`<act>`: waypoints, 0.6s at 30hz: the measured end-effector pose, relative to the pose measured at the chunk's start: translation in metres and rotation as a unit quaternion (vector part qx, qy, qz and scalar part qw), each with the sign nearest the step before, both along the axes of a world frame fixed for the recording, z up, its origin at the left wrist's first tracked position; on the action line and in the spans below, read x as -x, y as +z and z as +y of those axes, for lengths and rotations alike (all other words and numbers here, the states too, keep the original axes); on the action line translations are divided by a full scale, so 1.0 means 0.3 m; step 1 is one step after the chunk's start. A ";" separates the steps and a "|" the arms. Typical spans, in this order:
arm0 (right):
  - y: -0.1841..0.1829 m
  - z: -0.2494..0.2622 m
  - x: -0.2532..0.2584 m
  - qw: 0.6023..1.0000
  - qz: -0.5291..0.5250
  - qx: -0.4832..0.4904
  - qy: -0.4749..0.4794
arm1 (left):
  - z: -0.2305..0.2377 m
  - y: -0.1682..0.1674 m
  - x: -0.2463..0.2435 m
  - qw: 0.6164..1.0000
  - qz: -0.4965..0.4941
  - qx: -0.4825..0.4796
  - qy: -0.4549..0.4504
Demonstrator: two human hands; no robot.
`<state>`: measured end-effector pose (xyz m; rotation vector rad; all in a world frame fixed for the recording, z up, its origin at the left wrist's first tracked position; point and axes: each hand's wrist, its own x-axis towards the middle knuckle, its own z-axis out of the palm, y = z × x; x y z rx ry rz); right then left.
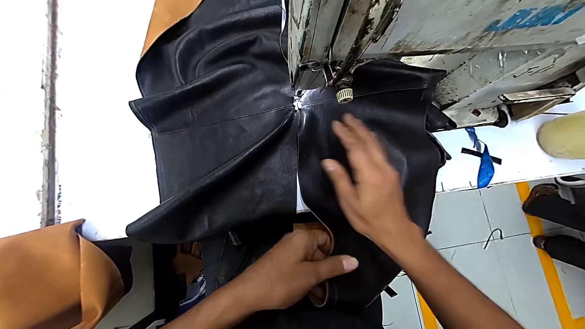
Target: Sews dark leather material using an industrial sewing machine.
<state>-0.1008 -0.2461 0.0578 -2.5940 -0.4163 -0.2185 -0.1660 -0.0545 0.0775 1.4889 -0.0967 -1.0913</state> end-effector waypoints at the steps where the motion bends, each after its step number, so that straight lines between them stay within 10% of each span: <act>1: -0.075 0.022 -0.031 0.999 0.019 0.027 0.040 | 0.032 0.006 -0.001 0.987 -0.144 -0.064 0.012; 3: -0.172 0.017 -0.073 0.989 0.041 0.122 0.077 | 0.126 -0.032 -0.023 0.861 -0.454 -0.220 0.068; 6: -0.176 -0.018 -0.104 0.981 0.041 0.163 0.098 | 0.305 -0.164 -0.118 0.734 -0.597 -0.321 -0.041; 18: -0.182 0.048 -0.030 0.983 0.050 0.168 0.048 | 0.462 -0.185 -0.400 0.715 -0.664 -0.207 0.068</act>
